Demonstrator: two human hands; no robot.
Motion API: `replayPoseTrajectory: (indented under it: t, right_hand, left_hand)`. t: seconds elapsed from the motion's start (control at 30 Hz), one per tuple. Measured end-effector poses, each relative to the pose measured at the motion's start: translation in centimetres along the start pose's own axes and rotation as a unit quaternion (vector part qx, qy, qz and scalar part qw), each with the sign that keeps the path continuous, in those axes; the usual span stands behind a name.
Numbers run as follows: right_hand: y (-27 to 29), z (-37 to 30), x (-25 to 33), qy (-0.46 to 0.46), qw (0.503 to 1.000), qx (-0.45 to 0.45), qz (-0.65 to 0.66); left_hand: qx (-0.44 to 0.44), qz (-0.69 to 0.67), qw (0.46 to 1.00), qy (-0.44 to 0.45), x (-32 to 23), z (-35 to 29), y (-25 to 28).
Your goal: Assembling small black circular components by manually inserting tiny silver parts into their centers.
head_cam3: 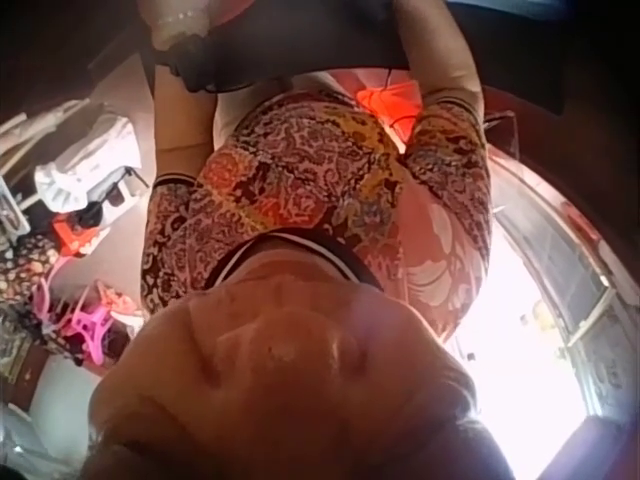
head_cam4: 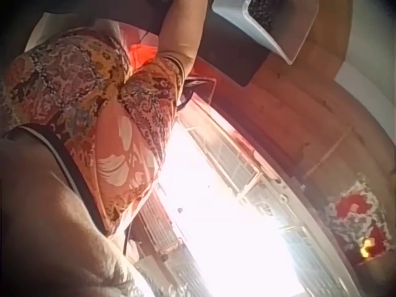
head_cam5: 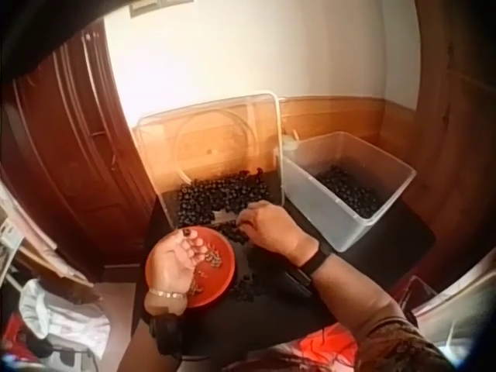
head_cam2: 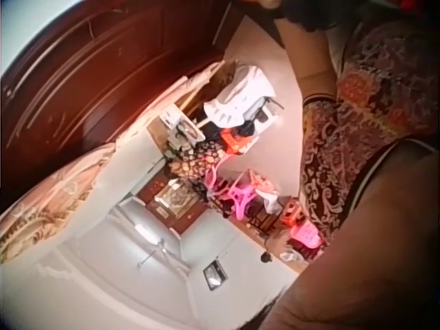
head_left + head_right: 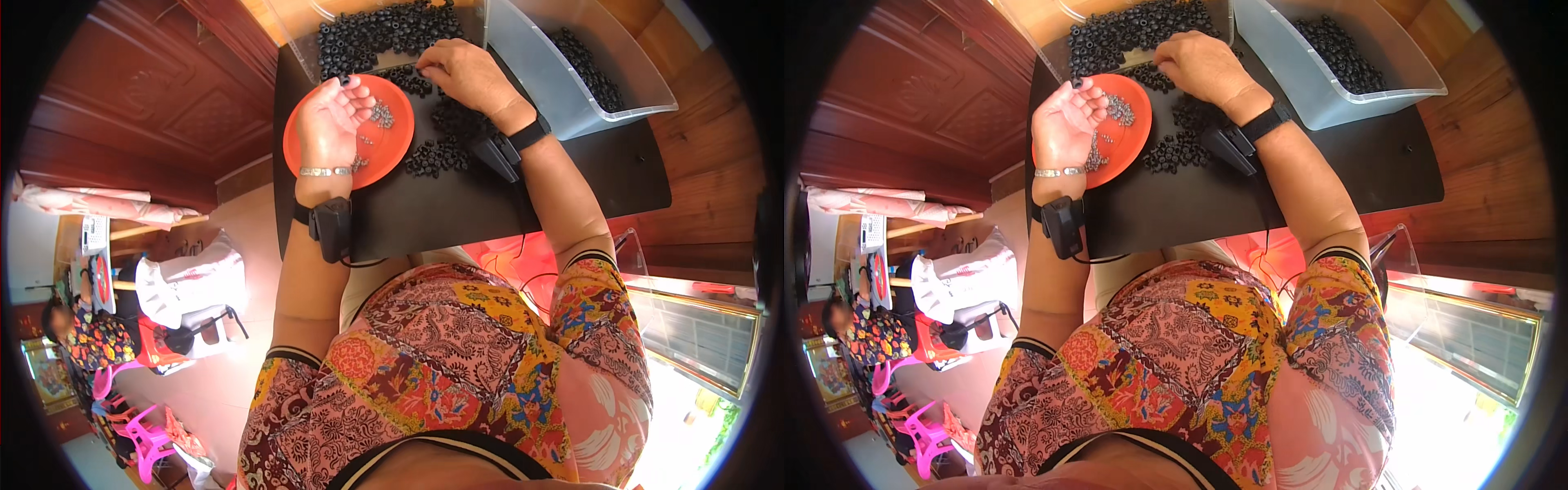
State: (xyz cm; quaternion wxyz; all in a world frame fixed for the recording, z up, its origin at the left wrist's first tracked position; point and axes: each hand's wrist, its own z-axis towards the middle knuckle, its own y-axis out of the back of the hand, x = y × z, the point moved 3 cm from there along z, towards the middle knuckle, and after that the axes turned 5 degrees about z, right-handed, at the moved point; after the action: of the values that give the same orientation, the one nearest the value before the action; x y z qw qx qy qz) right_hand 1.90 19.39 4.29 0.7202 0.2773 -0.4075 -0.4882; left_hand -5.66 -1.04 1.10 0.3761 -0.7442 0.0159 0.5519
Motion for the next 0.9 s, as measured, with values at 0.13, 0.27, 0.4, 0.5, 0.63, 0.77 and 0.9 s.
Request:
replayPoseTrajectory:
  t: [0.13,0.27,0.4,0.5,0.63,0.77,0.9]
  right_hand:
    - [-0.9,0.0,2.6,0.075,0.994,0.016,0.082]
    - [-1.7,0.1,4.4,0.129,0.983,0.056,0.119]
    - [-3.0,0.3,5.3,0.105,0.978,0.142,0.107]
    - [-3.8,0.2,6.5,0.057,0.971,0.207,0.101]
    - [-5.1,-0.1,8.1,0.070,0.967,0.229,0.087]
    - [-6.8,0.0,8.0,0.139,0.973,0.173,0.061]
    - [-7.6,0.5,7.6,0.129,0.972,0.193,0.027]
  left_hand:
    - [-0.017,-0.011,0.999,-0.025,-0.7,0.4,-0.3]
    - [0.009,-0.026,0.997,-0.069,-2.7,-1.1,-0.5]
    - [0.034,-0.042,0.994,-0.090,-3.8,-5.0,0.6]
    - [0.038,-0.054,0.994,-0.092,-2.5,-8.3,2.0]
    - [0.022,-0.030,0.997,-0.065,0.2,-11.7,3.4]
    - [0.063,-0.013,0.997,-0.037,2.6,-13.5,3.7]
    - [0.078,-0.039,0.996,-0.026,3.6,-13.8,3.7]
